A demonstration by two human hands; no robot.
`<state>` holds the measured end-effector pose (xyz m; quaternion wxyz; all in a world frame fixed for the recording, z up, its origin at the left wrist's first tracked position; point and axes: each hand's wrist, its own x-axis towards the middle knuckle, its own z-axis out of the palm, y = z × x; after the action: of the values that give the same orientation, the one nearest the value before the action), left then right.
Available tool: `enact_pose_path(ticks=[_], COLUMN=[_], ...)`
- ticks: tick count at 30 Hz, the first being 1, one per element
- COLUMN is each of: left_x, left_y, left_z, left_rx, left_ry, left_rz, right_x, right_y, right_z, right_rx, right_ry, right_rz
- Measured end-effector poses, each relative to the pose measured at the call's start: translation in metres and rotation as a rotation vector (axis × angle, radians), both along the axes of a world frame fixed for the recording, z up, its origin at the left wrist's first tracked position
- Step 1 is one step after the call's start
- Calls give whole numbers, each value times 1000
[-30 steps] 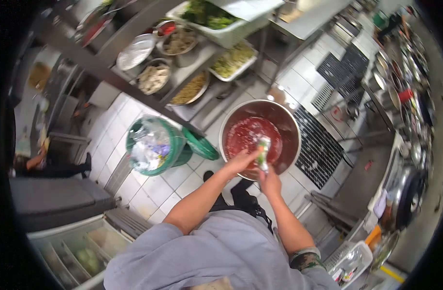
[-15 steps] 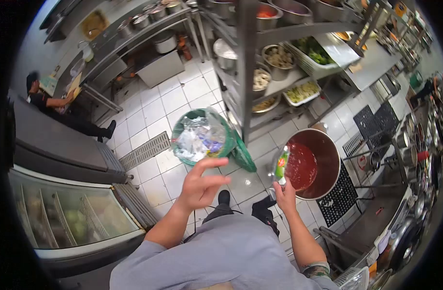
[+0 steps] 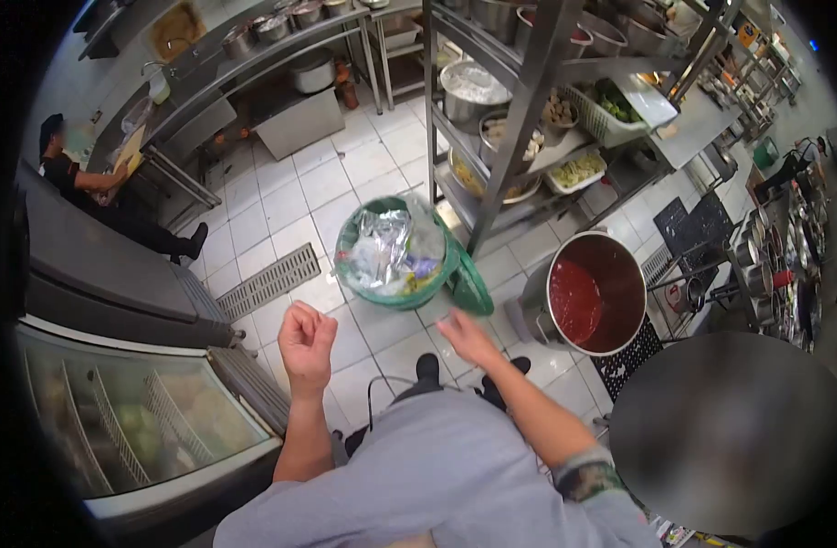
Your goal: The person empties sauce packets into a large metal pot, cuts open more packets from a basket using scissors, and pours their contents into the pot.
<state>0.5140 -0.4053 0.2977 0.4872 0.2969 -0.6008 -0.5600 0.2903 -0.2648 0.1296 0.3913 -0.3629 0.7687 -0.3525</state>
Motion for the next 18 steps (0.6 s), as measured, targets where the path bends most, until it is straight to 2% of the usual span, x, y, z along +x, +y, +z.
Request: enact_pose_path(ticks=[1, 2, 3, 4, 5, 7, 8, 10, 13, 16, 18], left_x=[0, 3, 10, 12, 3, -11, -23, -44, -80, -110, -133], left_y=[-8, -11, -13, -21, -30, -44, -46, -51, -50, -51, -51], left_z=[-6, -11, -17, -23, -28, -49, -44, -37, -26, -36, -55], left_rx=[-39, -67, -62, -76, -101, -70, -33, -89, -171, -243, -268], left_ry=[-65, -142, -237, -305, -343, -301, -287, -303, -288, -243, -242], left_rz=[15, 19, 53, 78, 85, 115, 100, 77, 59, -4, -133], right_x=[-2, -2, -5, -6, -1, 0, 4, 6, 6, 10, 14], right_y=[30, 59, 92, 119, 159, 195, 209, 231, 248, 252, 267], right_z=[-7, -22, -42, -37, -72, -38, -28, -14, -4, 30, 41], right_rx=[87, 194, 243, 375, 246, 344, 245, 284, 303, 159, 158], right_ry=[23, -242, -112, -81, -54, -217, -369, -343, 143, 356, 358], right_rz=[64, -68, -82, -68, -223, -332, -509, -570, -464, -451, -400])
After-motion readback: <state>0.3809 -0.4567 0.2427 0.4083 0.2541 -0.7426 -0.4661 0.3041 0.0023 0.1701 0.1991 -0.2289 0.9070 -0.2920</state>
